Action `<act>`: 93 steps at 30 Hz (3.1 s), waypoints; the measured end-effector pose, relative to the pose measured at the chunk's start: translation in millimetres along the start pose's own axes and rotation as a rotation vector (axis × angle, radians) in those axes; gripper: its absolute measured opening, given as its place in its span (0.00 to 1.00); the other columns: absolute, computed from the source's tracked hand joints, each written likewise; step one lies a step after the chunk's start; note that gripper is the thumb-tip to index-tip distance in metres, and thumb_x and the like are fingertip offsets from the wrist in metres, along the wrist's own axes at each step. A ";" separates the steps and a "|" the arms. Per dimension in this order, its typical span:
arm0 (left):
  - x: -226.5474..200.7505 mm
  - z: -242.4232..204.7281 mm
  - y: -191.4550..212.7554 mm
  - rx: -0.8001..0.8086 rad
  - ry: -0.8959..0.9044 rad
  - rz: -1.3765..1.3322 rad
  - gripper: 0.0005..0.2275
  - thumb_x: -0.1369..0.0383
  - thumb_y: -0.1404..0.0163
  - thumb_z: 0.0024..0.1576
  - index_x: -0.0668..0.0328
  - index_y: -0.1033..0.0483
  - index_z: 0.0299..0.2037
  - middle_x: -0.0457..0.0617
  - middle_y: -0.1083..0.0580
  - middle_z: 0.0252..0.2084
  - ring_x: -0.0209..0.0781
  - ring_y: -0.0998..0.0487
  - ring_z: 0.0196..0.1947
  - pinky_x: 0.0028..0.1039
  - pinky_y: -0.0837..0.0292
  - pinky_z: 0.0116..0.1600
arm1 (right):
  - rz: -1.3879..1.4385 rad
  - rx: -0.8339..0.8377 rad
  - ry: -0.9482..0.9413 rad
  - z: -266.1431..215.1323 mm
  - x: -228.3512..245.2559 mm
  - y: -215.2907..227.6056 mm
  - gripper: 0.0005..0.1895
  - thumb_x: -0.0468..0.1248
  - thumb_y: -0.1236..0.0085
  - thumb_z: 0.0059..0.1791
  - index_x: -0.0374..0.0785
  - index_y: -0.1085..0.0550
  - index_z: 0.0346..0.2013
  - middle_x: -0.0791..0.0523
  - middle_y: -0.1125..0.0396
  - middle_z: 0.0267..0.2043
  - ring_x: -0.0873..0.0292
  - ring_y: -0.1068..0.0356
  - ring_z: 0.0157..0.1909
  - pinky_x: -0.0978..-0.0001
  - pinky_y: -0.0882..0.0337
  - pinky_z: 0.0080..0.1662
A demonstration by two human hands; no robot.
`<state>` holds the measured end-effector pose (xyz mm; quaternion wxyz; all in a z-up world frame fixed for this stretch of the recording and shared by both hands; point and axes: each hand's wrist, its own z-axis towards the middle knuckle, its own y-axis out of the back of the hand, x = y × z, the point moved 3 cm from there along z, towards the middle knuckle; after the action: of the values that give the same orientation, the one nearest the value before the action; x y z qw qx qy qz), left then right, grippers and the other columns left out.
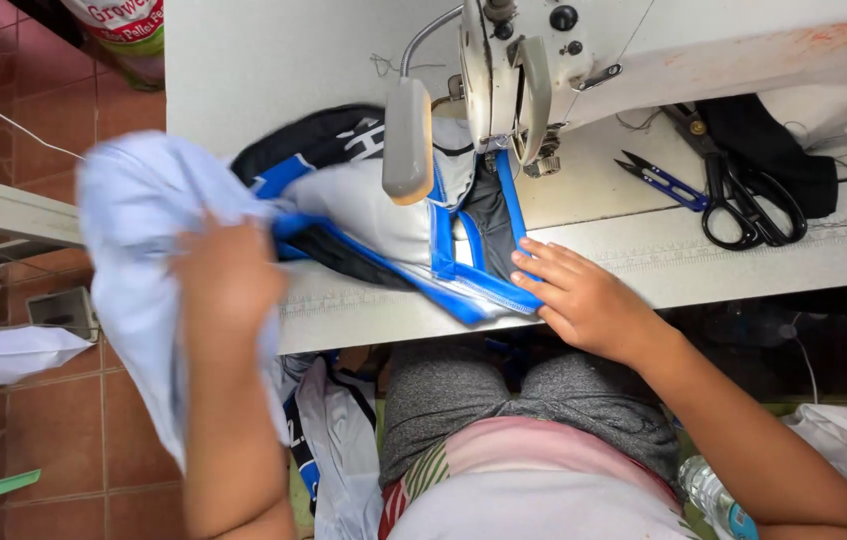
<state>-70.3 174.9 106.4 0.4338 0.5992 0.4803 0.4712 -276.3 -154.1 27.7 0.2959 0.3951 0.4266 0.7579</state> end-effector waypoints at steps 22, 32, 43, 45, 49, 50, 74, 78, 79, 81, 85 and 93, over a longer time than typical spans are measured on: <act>-203.3 -41.7 -52.7 -0.777 -0.893 -0.447 0.21 0.58 0.53 0.61 0.68 0.24 0.55 0.58 0.25 0.51 0.60 0.29 0.59 0.45 0.36 0.58 | 0.013 0.224 -0.267 87.1 -67.1 39.6 0.24 0.48 0.57 0.57 0.37 0.19 0.30 0.49 0.27 0.32 0.44 0.30 0.46 0.49 0.32 0.55; -210.1 -11.1 -49.3 -0.753 -0.634 -0.313 0.14 0.60 0.57 0.60 0.62 0.28 0.46 0.57 0.30 0.51 0.51 0.26 0.50 0.40 0.32 0.56 | 0.189 0.062 -0.042 79.4 -99.7 33.7 0.23 0.46 0.35 0.48 0.38 0.23 0.54 0.48 0.28 0.58 0.42 0.30 0.59 0.49 0.31 0.59; -213.1 25.4 -108.9 -0.436 -0.725 -0.484 0.26 0.59 0.66 0.66 0.50 0.43 0.75 0.49 0.41 0.76 0.52 0.40 0.73 0.47 0.54 0.75 | 0.005 -0.096 0.229 81.2 -102.6 22.6 0.14 0.43 0.43 0.50 0.40 0.22 0.47 0.56 0.27 0.59 0.53 0.29 0.63 0.60 0.28 0.57; -214.0 32.6 -111.1 -0.446 -0.714 -0.467 0.27 0.56 0.64 0.65 0.48 0.42 0.75 0.47 0.41 0.76 0.51 0.40 0.73 0.47 0.53 0.75 | -0.019 -0.107 0.237 81.5 -104.4 21.6 0.13 0.43 0.43 0.50 0.41 0.22 0.45 0.57 0.27 0.58 0.55 0.29 0.62 0.61 0.28 0.57; -214.8 40.1 -117.1 -0.386 -0.709 -0.392 0.28 0.51 0.66 0.64 0.42 0.44 0.76 0.42 0.42 0.76 0.48 0.41 0.74 0.47 0.56 0.76 | -0.082 -0.128 0.241 78.3 -105.6 14.4 0.13 0.45 0.46 0.51 0.43 0.23 0.45 0.58 0.27 0.57 0.54 0.29 0.62 0.60 0.27 0.56; -215.1 41.8 -117.9 -0.379 -0.705 -0.384 0.28 0.51 0.66 0.64 0.41 0.44 0.76 0.41 0.42 0.76 0.49 0.42 0.74 0.48 0.56 0.76 | -0.090 -0.140 0.243 78.1 -106.0 13.3 0.12 0.45 0.46 0.51 0.43 0.22 0.44 0.58 0.27 0.56 0.53 0.28 0.61 0.59 0.27 0.55; -210.9 82.7 -85.2 -0.401 -0.928 -0.459 0.26 0.51 0.54 0.62 0.56 0.33 0.66 0.51 0.32 0.67 0.52 0.34 0.66 0.44 0.44 0.70 | -0.187 -0.122 0.114 83.2 -99.2 10.7 0.16 0.42 0.40 0.54 0.37 0.20 0.52 0.51 0.29 0.62 0.47 0.29 0.60 0.52 0.24 0.57; -209.0 78.9 -64.9 -0.440 -1.042 -0.581 0.19 0.58 0.50 0.59 0.58 0.29 0.57 0.50 0.30 0.54 0.48 0.28 0.51 0.36 0.35 0.56 | -0.139 -0.090 0.079 83.9 -99.2 10.6 0.16 0.41 0.40 0.53 0.36 0.21 0.51 0.49 0.29 0.62 0.46 0.28 0.60 0.51 0.25 0.56; -208.9 80.5 -66.8 -0.404 -1.030 -0.575 0.20 0.57 0.51 0.60 0.57 0.31 0.60 0.51 0.31 0.58 0.50 0.29 0.56 0.38 0.37 0.61 | -0.147 -0.108 0.082 83.5 -99.3 10.3 0.16 0.41 0.39 0.53 0.37 0.20 0.52 0.49 0.29 0.61 0.46 0.28 0.59 0.51 0.25 0.56; -211.3 83.9 -72.2 -0.367 -1.018 -0.568 0.22 0.56 0.51 0.61 0.56 0.32 0.63 0.52 0.32 0.63 0.51 0.31 0.61 0.40 0.40 0.65 | -0.155 -0.126 0.085 81.7 -104.1 5.2 0.16 0.41 0.39 0.53 0.37 0.20 0.52 0.50 0.29 0.61 0.46 0.28 0.59 0.52 0.24 0.56; -216.5 96.0 -87.1 -0.212 -0.868 -0.497 0.27 0.47 0.55 0.60 0.40 0.34 0.70 0.44 0.36 0.70 0.51 0.32 0.62 0.40 0.41 0.62 | -0.270 -0.122 0.083 78.6 -114.9 -7.0 0.18 0.49 0.48 0.55 0.48 0.23 0.55 0.56 0.29 0.60 0.49 0.26 0.55 0.54 0.27 0.55; -219.5 112.1 -95.4 -0.264 -0.872 -0.479 0.26 0.46 0.55 0.60 0.31 0.35 0.69 0.36 0.37 0.70 0.44 0.31 0.61 0.35 0.40 0.62 | -0.251 -0.036 0.017 81.9 -116.7 -5.7 0.19 0.50 0.51 0.56 0.47 0.24 0.57 0.53 0.28 0.58 0.47 0.27 0.57 0.51 0.30 0.57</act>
<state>3.1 -33.3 -38.9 0.7616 0.5532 0.3149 0.1216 -146.1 -209.4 8.8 0.3918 0.3268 0.4615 0.7257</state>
